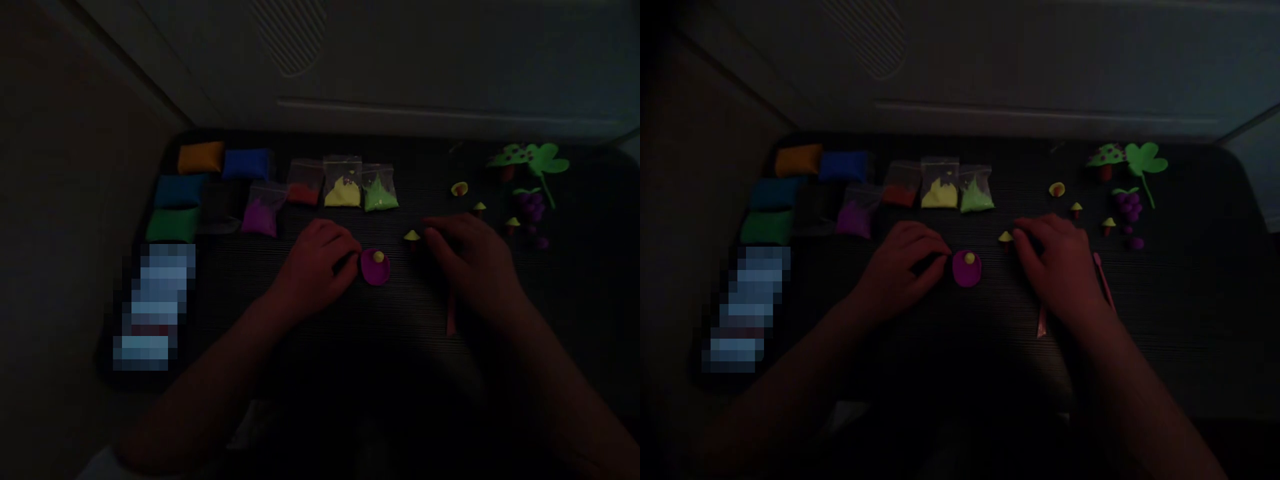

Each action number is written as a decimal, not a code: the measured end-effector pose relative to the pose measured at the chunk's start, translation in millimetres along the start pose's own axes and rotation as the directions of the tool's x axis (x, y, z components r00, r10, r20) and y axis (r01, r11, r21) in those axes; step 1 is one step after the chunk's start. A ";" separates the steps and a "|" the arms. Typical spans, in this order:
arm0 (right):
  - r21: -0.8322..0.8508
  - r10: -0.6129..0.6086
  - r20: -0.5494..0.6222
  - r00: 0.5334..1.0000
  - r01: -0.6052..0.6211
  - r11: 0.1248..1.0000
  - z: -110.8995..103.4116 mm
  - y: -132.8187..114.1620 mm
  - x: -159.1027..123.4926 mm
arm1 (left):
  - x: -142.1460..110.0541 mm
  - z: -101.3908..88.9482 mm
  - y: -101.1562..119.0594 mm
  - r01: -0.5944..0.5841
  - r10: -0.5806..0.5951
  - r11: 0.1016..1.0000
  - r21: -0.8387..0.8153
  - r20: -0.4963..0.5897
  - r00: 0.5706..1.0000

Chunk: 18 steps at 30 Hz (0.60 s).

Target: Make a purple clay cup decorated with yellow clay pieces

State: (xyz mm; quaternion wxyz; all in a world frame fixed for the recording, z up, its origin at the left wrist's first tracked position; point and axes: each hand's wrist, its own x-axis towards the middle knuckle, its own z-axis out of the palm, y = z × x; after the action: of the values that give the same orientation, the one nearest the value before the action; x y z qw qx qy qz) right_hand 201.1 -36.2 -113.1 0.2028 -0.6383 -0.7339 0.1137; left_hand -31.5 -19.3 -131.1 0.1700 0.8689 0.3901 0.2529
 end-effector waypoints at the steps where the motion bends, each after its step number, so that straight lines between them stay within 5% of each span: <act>1: -0.004 0.001 0.015 1.000 -0.001 1.000 1.6 0.4 1.0 | 0.0 1.0 -0.7 0.000 0.000 1.000 0.002 -0.006 1.000; 10: 0.096 -0.028 0.038 0.999 0.024 0.995 4.1 -2.2 -0.1 | 0.4 5.1 -3.8 0.004 -0.005 1.000 -0.018 -0.023 1.000; 18: 0.241 0.159 0.096 0.983 -0.177 0.954 -5.0 -7.3 -9.6 | 1.8 6.3 -4.0 0.031 -0.035 0.996 -0.085 -0.044 0.998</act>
State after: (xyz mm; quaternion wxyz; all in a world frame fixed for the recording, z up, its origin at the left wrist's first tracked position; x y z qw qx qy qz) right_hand 197.8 -47.3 -107.0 0.2429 -0.6632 -0.6640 0.2454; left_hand -29.3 -16.0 -137.7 0.2016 0.8484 0.3973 0.2858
